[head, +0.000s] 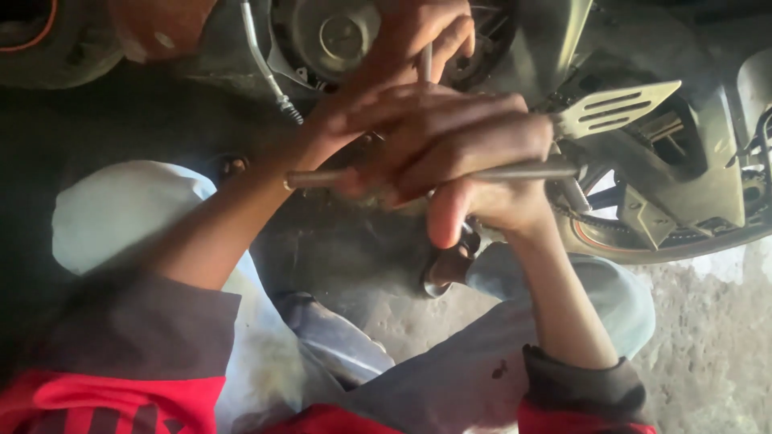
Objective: Loosen and remove bolts from the motorcycle engine area using a T-handle wrench and fingers.
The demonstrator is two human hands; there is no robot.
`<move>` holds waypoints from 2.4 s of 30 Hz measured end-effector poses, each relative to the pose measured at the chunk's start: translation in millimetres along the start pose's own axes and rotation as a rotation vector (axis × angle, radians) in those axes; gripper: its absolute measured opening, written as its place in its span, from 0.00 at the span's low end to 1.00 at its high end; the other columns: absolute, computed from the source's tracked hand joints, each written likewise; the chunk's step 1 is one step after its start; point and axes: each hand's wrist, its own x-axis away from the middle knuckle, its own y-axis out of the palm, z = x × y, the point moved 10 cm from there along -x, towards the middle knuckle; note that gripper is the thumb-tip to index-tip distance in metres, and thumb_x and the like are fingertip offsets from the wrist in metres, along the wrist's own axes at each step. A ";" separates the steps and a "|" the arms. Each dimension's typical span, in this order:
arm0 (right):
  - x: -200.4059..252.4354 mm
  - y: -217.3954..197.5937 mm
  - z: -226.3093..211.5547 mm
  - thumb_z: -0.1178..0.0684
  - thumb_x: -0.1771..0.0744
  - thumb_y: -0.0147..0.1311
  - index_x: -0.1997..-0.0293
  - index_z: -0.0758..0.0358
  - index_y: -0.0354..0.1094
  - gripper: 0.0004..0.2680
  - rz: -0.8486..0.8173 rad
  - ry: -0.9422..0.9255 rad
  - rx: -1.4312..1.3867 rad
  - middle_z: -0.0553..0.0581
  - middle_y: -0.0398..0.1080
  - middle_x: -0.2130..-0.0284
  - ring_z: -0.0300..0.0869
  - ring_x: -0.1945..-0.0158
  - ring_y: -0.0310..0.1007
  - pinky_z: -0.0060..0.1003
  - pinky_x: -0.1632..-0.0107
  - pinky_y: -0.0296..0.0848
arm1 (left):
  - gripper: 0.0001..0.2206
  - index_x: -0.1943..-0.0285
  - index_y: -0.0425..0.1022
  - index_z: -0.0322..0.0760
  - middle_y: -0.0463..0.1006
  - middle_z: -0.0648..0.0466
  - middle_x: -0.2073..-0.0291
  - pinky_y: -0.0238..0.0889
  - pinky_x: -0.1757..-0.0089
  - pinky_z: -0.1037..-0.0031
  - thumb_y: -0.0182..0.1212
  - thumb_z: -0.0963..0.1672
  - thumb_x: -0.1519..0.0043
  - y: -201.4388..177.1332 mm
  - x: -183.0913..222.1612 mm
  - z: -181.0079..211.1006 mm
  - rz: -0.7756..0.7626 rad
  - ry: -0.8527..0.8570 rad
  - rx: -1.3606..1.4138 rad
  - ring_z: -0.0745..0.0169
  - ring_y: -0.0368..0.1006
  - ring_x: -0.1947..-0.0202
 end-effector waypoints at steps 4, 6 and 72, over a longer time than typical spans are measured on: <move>-4.2 11.3 4.4 0.38 0.31 0.53 0.62 0.70 0.72 0.18 -0.047 -0.031 0.161 0.67 0.76 0.57 0.64 0.38 0.74 0.50 0.41 0.76 | 0.06 0.45 0.68 0.37 0.68 0.56 0.53 0.65 0.52 0.73 0.61 0.40 0.25 -4.3 -2.7 0.1 -0.021 -0.053 -0.010 0.62 0.68 0.55; -6.6 21.3 -3.0 0.43 0.31 0.53 0.63 0.71 0.71 0.16 -0.071 -0.184 0.378 0.70 0.76 0.52 0.71 0.34 0.63 0.61 0.32 0.69 | 0.05 0.47 0.68 0.37 0.69 0.56 0.54 0.66 0.53 0.72 0.61 0.40 0.25 -7.2 -2.2 4.5 -0.033 -0.085 -0.010 0.62 0.68 0.56; 6.6 30.3 -6.0 0.65 0.34 0.67 0.53 0.64 0.67 0.11 -0.072 -0.565 0.971 0.65 0.74 0.53 0.51 0.58 0.74 0.43 0.56 0.73 | 0.07 0.51 0.69 0.37 0.75 0.55 0.62 0.68 0.61 0.68 0.62 0.44 0.25 -8.7 -4.2 -22.5 -0.045 -0.152 -0.128 0.62 0.76 0.62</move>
